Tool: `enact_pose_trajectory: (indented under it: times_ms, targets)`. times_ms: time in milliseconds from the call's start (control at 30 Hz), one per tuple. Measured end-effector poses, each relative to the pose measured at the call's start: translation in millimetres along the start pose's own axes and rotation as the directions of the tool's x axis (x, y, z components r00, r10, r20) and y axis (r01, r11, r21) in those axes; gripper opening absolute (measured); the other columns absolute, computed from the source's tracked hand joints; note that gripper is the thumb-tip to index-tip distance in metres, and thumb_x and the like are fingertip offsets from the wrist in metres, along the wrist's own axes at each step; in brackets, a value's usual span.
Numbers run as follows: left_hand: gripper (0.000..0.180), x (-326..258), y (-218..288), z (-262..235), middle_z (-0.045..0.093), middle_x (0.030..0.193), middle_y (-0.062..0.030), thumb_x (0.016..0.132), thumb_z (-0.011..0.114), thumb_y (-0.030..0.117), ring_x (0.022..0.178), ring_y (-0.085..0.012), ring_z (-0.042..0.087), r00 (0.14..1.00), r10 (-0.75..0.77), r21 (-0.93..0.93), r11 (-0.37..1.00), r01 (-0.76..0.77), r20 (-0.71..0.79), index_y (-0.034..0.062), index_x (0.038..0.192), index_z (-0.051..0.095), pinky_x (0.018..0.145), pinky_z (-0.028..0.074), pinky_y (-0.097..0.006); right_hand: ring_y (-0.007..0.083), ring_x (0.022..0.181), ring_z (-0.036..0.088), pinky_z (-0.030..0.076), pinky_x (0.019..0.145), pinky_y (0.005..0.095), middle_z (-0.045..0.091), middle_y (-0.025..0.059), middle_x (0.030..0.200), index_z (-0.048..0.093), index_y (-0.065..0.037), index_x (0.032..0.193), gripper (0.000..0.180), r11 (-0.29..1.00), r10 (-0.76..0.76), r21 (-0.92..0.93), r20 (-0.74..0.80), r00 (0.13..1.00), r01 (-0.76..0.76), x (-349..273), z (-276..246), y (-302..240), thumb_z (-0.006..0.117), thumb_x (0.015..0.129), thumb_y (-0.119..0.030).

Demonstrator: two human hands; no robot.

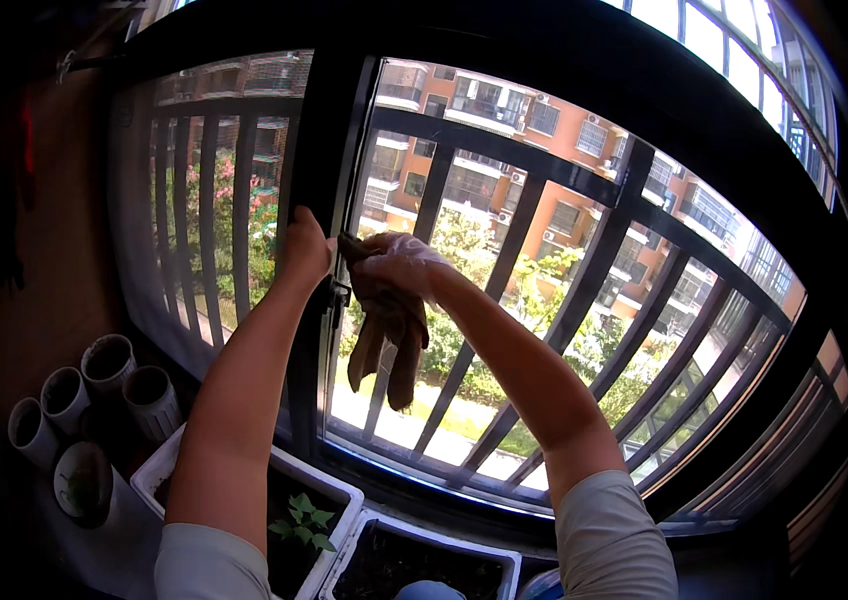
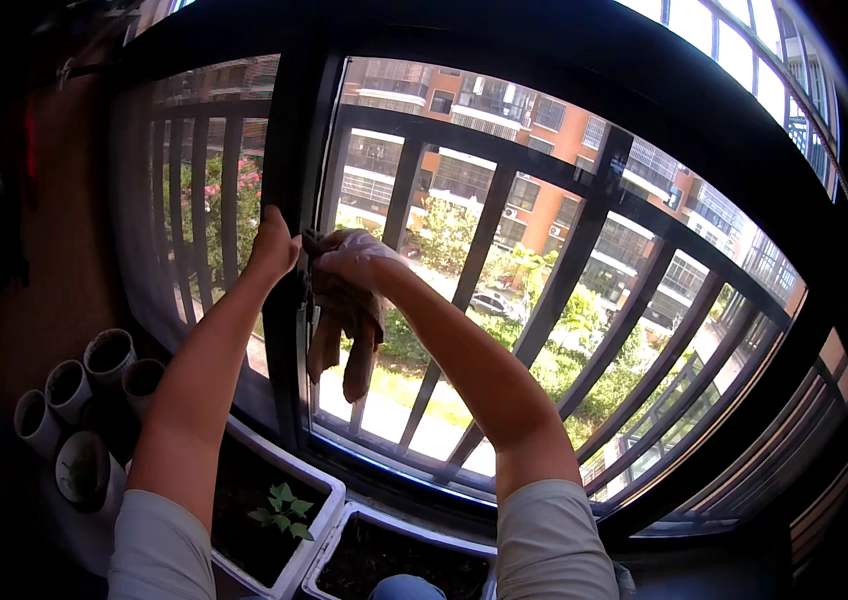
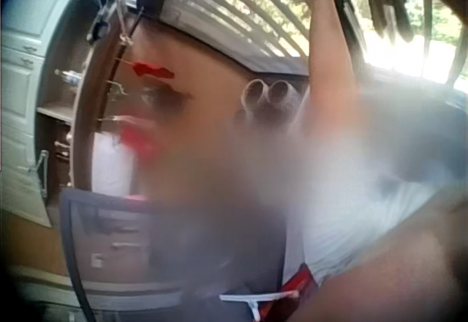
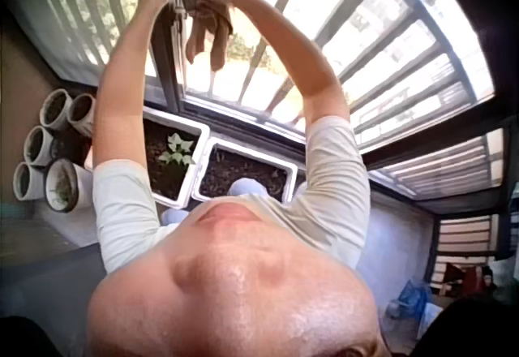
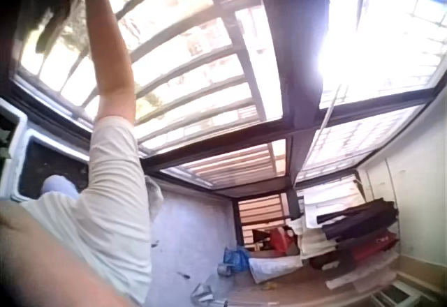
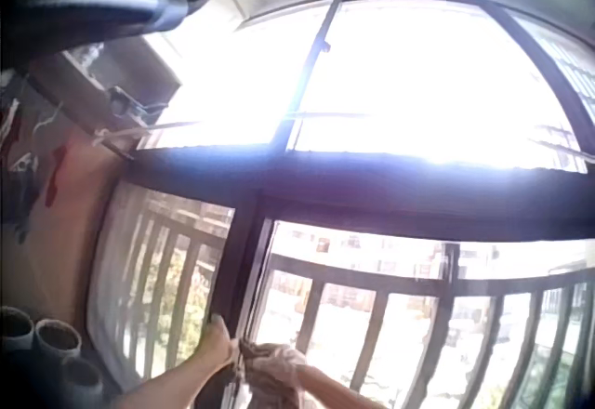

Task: The person cleans a balcony window using a long-handled squeegee and a cloth. They first use the squeegee to wipe the glass pane and then switch to a cloth to wipe the window frame and the metal security bars.

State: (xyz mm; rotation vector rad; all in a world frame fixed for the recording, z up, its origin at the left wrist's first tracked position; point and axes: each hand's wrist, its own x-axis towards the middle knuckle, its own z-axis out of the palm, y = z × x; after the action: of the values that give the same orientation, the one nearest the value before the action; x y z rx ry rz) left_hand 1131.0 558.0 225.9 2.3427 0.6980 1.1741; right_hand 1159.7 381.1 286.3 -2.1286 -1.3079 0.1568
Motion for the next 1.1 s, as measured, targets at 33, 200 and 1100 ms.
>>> enact_pose_trajectory:
  times_ms: [33, 200, 1100]
  targets:
    - [0.057, -1, -4, 0, 0.053, 0.094, -0.0306, 0.075, 0.068, 0.018, 0.089, -0.0425, 0.056, 1.000, 0.016, 0.004, 1.000, -0.016, -0.020, -0.0047, 0.111, 0.030, 0.073, 0.049, -0.045, 0.0239, 0.091, 0.059, 0.046, 0.080, 0.0318, 0.062, 0.0133, 0.099, 0.060, -0.011, 0.111, 0.038, 0.993, -0.057, -0.109, -0.146, 0.988, 0.041, -11, -17, -24, 0.059, 0.073, -0.016]
    - [0.054, -4, -1, 1, 0.053, 0.094, -0.0300, 0.077, 0.067, 0.015, 0.088, -0.0416, 0.057, 0.998, 0.040, -0.009, 0.999, -0.040, -0.045, -0.0044, 0.110, 0.030, 0.072, 0.051, -0.044, 0.0269, 0.088, 0.058, 0.049, 0.073, 0.0402, 0.058, 0.0126, 0.095, 0.066, -0.010, 0.091, 0.020, 0.512, -0.748, -0.848, -0.518, 0.414, -0.137, 29, -93, -77, 0.058, 0.073, -0.010]
    - [0.074, 42, -76, 57, 0.023, 0.139, -0.0224, 0.085, 0.054, 0.035, 0.129, -0.0335, 0.023, 0.996, -0.075, 0.287, 0.956, 0.058, 0.049, -0.0026, 0.136, 0.016, 0.105, 0.023, -0.040, 0.0259, 0.085, 0.063, 0.050, 0.074, 0.0363, 0.065, 0.0104, 0.091, 0.062, -0.015, 0.102, 0.023, 0.229, -0.262, -0.732, -0.682, 0.683, -0.642, -226, -328, 25, 0.053, 0.081, -0.016]
